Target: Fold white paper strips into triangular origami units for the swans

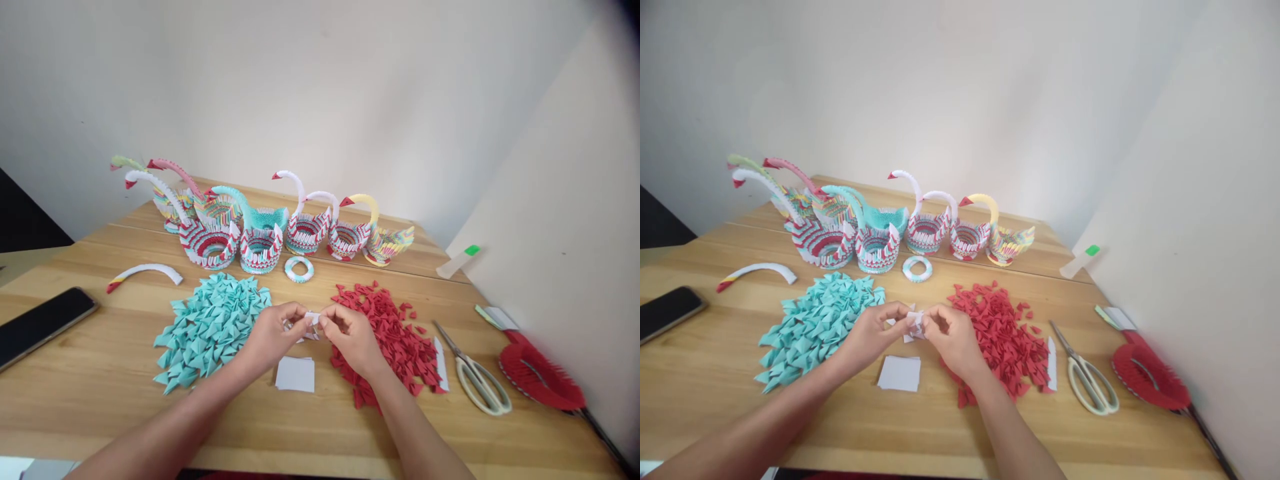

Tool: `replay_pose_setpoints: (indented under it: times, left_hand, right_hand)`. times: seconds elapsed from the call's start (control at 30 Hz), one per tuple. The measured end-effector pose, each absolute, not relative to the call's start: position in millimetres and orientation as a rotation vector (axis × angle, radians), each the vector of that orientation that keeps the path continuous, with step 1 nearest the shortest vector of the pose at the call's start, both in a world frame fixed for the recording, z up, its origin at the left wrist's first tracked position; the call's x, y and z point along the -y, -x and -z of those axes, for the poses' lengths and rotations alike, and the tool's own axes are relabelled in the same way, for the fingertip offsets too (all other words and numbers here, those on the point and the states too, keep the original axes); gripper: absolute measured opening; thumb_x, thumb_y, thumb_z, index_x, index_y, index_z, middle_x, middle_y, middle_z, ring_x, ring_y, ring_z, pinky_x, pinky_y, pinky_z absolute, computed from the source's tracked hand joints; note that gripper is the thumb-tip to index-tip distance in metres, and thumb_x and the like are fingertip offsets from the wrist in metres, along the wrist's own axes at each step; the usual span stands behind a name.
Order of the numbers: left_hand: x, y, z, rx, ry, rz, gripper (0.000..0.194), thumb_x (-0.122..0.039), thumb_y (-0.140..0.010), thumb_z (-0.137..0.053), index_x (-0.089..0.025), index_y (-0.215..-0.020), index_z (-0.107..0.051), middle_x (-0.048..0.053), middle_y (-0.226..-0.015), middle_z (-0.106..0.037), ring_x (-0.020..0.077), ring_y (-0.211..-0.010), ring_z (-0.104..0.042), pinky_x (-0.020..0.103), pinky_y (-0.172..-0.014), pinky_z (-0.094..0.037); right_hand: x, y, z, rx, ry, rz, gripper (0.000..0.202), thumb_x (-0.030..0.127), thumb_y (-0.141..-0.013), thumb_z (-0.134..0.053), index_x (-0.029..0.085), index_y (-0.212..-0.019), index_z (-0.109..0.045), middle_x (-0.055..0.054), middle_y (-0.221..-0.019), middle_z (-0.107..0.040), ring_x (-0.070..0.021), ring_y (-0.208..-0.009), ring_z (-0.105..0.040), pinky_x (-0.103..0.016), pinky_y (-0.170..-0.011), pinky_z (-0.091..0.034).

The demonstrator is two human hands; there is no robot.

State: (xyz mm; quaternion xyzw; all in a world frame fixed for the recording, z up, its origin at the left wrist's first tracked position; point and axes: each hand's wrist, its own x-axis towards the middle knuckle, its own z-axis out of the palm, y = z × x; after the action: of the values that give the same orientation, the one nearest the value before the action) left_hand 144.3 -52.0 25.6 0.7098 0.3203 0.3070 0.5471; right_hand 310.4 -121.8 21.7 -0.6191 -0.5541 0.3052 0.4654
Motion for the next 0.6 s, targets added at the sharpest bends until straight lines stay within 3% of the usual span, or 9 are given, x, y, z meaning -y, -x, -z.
replay_pose_setpoints:
  times: [0.17, 0.33, 0.6]
  left_hand:
    - [46, -143, -25, -0.643, -1.319, -0.626, 0.03, -0.045, -0.072, -0.069, -0.017, -0.069, -0.06, 0.002, -0.063, -0.07, 0.015, -0.058, -0.06, 0.027, -0.063, -0.047]
    - [46, -140, -32, -0.6, -1.229, -0.599, 0.039, -0.053, -0.07, -0.073, -0.016, -0.067, -0.059, 0.003, -0.06, -0.069, 0.0141, -0.058, -0.058, 0.027, -0.063, -0.046]
    - [48, -139, -35, -0.587, -1.247, -0.554, 0.035, -0.048, -0.07, -0.074, -0.016, -0.067, -0.06, 0.001, -0.059, -0.068, 0.0136, -0.058, -0.058, 0.027, -0.066, -0.045]
  right_hand:
    - [123, -313, -25, 1.347, 1.47, -0.671, 0.016, 0.033, -0.089, -0.058, 0.019, -0.088, -0.067, -0.002, -0.073, -0.069, -0.0162, -0.064, -0.064, -0.025, -0.058, -0.05]
    - [125, -317, -29, 1.614, 1.345, -0.2, 0.01, 0.021, -0.09, -0.06, 0.023, -0.092, -0.07, -0.005, -0.086, -0.073, -0.0197, -0.082, -0.068, -0.031, -0.073, -0.054]
    - [122, -318, -30, 1.841, 1.122, -0.087, 0.011, 0.019, -0.092, -0.061, 0.024, -0.092, -0.07, -0.005, -0.083, -0.072, -0.0193, -0.078, -0.066, -0.035, -0.073, -0.053]
